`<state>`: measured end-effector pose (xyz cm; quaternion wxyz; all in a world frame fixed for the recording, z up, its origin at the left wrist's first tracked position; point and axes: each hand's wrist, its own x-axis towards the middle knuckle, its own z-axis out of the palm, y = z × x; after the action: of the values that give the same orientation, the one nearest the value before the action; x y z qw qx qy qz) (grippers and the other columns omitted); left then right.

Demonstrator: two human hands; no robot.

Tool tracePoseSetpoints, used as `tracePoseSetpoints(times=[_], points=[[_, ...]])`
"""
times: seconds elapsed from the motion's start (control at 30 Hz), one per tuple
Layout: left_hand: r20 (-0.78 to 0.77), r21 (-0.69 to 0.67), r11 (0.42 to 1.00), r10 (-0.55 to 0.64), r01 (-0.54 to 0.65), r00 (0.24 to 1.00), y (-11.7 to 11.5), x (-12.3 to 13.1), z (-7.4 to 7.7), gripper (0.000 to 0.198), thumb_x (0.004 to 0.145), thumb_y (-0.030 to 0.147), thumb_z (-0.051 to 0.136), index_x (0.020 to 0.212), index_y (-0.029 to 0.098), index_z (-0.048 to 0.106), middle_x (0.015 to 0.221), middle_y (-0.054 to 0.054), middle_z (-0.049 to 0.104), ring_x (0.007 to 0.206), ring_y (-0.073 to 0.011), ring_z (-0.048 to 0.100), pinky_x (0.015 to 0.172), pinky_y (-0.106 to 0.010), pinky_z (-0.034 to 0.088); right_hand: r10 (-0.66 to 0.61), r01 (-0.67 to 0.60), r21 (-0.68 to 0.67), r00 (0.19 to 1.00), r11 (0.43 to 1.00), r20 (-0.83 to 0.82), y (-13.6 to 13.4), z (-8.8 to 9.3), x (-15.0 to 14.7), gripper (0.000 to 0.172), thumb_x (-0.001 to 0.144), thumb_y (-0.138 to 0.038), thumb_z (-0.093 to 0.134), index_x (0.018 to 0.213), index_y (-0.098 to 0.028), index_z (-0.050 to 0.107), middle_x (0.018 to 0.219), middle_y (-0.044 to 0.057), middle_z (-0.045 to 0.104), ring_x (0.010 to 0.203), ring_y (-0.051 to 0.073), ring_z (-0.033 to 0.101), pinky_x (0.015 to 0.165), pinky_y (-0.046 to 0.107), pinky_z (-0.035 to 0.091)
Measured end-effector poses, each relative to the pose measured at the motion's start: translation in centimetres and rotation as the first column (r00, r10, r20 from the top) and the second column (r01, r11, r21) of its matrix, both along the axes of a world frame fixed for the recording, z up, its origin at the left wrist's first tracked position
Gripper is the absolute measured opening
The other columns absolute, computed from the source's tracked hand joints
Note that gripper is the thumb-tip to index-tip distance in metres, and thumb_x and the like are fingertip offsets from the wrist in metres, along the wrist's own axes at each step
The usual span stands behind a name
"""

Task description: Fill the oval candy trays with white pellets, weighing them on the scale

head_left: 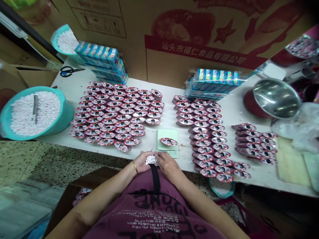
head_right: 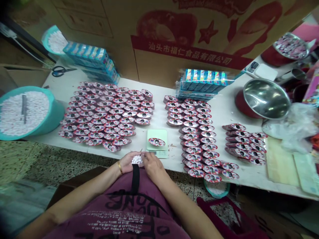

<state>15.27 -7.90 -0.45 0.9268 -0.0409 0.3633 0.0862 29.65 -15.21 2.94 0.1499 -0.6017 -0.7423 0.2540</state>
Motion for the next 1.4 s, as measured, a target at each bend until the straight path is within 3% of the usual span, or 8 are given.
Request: tracePoseSetpoints(times=[0.3,0.47,0.6,0.77,0.9,1.23,1.3,1.4], points=[[0.082,0.083,0.969,-0.241,0.234,0.967,-1.3,-1.1,0.2,0.024,0.070,0.012,0.045,0.086,0.004,0.060,0.079,-0.013,0.063,0.077,-0.0178,0.058,0.081,-0.032,0.037,0.012,-0.027,-0.261,0.998,0.965,-0.060,-0.9,0.9,-0.1,0.025,0.083,-0.020,0.034,0.106,-0.021,0.044,0.086,0.003,0.049,0.078,0.013,0.050,0.068,0.023,0.041],[0.122,0.137,0.962,-0.254,0.237,0.960,-1.4,-0.6,-0.1,0.030,0.068,0.009,0.045,0.094,0.003,0.059,0.084,-0.014,0.063,0.078,-0.0179,0.058,0.081,-0.031,0.037,0.014,-0.011,-0.235,1.000,0.972,0.011,-1.3,0.8,-0.1,0.019,0.082,-0.018,0.034,0.095,-0.019,0.048,0.081,0.003,0.050,0.072,0.013,0.050,0.062,0.023,0.040],[0.078,0.080,0.979,-0.194,0.188,0.978,-0.9,-0.3,-0.5,0.031,0.069,0.012,0.046,0.096,0.003,0.058,0.089,-0.015,0.062,0.086,-0.0198,0.057,0.084,-0.033,0.036,-0.099,0.079,-0.175,0.989,0.981,-0.112,-0.9,0.4,1.1,0.011,0.079,-0.018,0.039,0.085,-0.018,0.049,0.077,0.002,0.051,0.069,0.012,0.050,0.062,0.021,0.040],[0.023,0.063,0.991,-0.119,0.118,0.993,0.5,0.1,0.4,0.031,0.071,0.016,0.047,0.096,0.002,0.057,0.099,-0.018,0.059,0.096,-0.0225,0.053,0.088,-0.034,0.033,-0.334,0.343,0.025,0.927,0.939,-0.169,2.1,0.1,4.1,0.015,0.079,-0.019,0.039,0.088,-0.019,0.051,0.081,0.004,0.052,0.075,0.013,0.050,0.068,0.023,0.040],[-0.008,0.068,0.993,-0.096,0.096,0.995,0.6,0.0,0.8,0.031,0.071,0.016,0.046,0.096,0.002,0.057,0.102,-0.017,0.058,0.097,-0.0226,0.052,0.089,-0.034,0.033,-0.358,0.365,0.048,0.926,0.930,-0.119,4.0,-0.8,5.3,0.015,0.079,-0.021,0.042,0.085,-0.020,0.056,0.080,0.004,0.055,0.075,0.014,0.053,0.069,0.025,0.041],[0.009,0.048,0.999,-0.010,0.009,1.000,0.1,-1.9,0.1,0.032,0.071,0.016,0.047,0.099,0.004,0.056,0.104,-0.016,0.057,0.100,-0.0234,0.051,0.090,-0.034,0.031,-0.547,0.587,0.114,0.797,0.802,-0.258,-1.4,-0.8,7.1,0.017,0.079,-0.022,0.042,0.089,-0.020,0.056,0.086,0.004,0.058,0.081,0.014,0.053,0.075,0.029,0.042],[0.008,0.056,0.998,-0.013,0.013,1.000,0.2,-2.0,0.2,0.032,0.071,0.016,0.047,0.100,0.005,0.056,0.104,-0.016,0.057,0.100,-0.0232,0.051,0.090,-0.034,0.031,-0.538,0.576,0.101,0.803,0.811,-0.256,-2.0,-0.7,6.8,0.017,0.079,-0.022,0.043,0.089,-0.020,0.056,0.086,0.004,0.058,0.082,0.014,0.053,0.075,0.030,0.042],[0.006,0.050,0.998,-0.047,0.047,0.999,0.0,-1.8,0.3,0.031,0.071,0.015,0.047,0.099,0.005,0.057,0.103,-0.016,0.058,0.099,-0.0233,0.051,0.089,-0.036,0.032,-0.383,0.406,0.033,0.885,0.913,-0.266,-2.3,0.0,4.6,0.018,0.080,-0.024,0.043,0.091,-0.020,0.056,0.084,0.004,0.057,0.080,0.014,0.053,0.073,0.028,0.043]])
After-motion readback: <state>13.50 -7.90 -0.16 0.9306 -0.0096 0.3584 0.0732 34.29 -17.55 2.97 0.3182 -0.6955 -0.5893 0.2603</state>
